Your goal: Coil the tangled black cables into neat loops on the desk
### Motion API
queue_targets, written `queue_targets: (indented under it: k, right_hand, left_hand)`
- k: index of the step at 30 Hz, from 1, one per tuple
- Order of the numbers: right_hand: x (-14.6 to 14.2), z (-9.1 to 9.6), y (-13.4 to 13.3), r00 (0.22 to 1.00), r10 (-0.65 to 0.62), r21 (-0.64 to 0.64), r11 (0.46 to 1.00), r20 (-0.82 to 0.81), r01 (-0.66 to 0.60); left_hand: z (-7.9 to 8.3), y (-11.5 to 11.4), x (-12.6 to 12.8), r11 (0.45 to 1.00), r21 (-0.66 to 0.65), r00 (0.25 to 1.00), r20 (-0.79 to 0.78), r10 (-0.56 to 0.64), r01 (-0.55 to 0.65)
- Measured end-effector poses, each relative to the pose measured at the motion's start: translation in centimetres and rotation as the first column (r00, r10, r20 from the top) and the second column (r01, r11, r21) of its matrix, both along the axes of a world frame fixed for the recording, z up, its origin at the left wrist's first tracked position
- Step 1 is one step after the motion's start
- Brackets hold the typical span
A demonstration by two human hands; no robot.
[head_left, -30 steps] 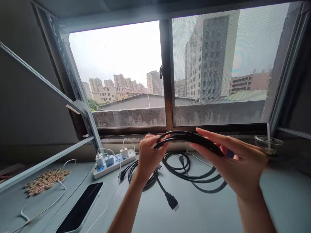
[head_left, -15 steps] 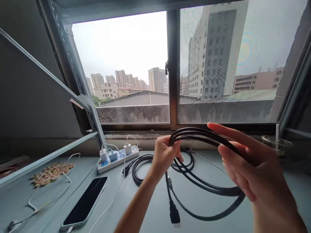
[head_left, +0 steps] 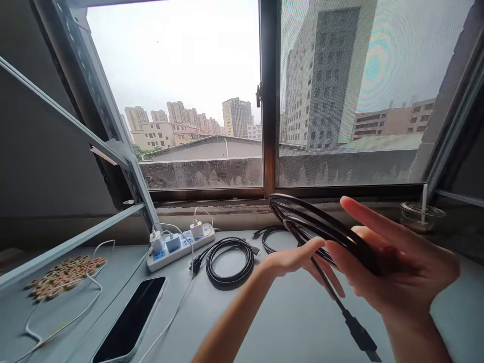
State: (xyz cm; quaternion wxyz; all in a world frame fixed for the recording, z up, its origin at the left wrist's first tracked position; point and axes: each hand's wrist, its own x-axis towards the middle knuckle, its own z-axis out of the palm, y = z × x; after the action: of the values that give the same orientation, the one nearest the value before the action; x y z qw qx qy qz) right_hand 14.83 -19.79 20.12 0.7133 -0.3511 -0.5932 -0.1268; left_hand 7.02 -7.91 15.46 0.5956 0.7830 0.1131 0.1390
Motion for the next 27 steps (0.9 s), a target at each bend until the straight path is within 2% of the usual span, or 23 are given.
queue_targets:
  k: [2,3,5,7,9,11,13,15,18,20,22,25,27]
  right_hand:
    - [0.5,0.0,0.2,0.999,0.02,0.015,1.0,0.03,-0.02]
    - [0.6,0.0,0.4,0.999,0.031,0.03,0.999,0.026,-0.032]
    - [1.0,0.2,0.9,0.996,0.079,0.058,0.995,-0.043,-0.077]
    - [1.3,0.3,1.9,0.967,0.187,0.079,0.981,-0.172,-0.176]
    - [1.7,0.3,3.3,0.901,0.313,0.086,0.95,-0.3,-0.302]
    - [2.2,0.3,5.0,0.83,0.385,0.057,0.916,-0.404,-0.398]
    - [2.6,0.2,6.7,0.793,0.387,0.019,0.903,-0.471,-0.429]
    - [2.7,-0.1,8.0,0.798,0.354,-0.025,0.908,-0.488,-0.418]
    - [2.4,-0.5,8.7,0.843,0.304,-0.099,0.918,-0.444,-0.384]
    - [2.1,-0.6,8.4,0.891,0.243,-0.146,0.937,-0.382,-0.318]
    - [2.0,-0.6,7.9,0.926,0.188,-0.188,0.948,-0.328,-0.259]
    - [2.1,-0.5,7.2,0.956,0.134,-0.225,0.954,-0.262,-0.196]
    - [2.0,-0.3,6.9,0.984,0.047,-0.208,0.975,-0.169,-0.083]
  left_hand:
    - [0.3,0.1,0.2,0.998,-0.062,0.999,0.048,-0.014,0.017]
    - [0.6,0.2,0.3,0.996,-0.083,0.995,0.093,0.029,-0.022]
    - [1.2,0.3,0.5,0.976,-0.139,0.953,0.23,0.197,-0.168]
    - [1.8,0.5,0.5,0.94,-0.239,0.877,0.362,0.318,-0.242]
    - [2.4,0.7,0.3,0.909,-0.335,0.788,0.476,0.391,-0.249]
    - [3.1,1.1,-0.2,0.886,-0.382,0.692,0.565,0.449,-0.262]
    - [3.9,1.4,-1.0,0.873,-0.36,0.617,0.618,0.487,-0.329]
    - [4.6,1.5,-1.8,0.849,-0.289,0.56,0.651,0.513,-0.441]
    - [5.6,1.3,-3.1,0.759,-0.16,0.491,0.674,0.551,-0.632]
    - [6.2,0.8,-4.0,0.692,-0.074,0.483,0.663,0.572,-0.718]
    - [6.7,0.3,-4.7,0.658,0.007,0.518,0.623,0.586,-0.753]
    - [7.1,-0.6,-5.3,0.651,0.084,0.577,0.558,0.597,-0.755]
    - [7.3,-1.1,-5.5,0.666,0.092,0.605,0.523,0.6,-0.74]
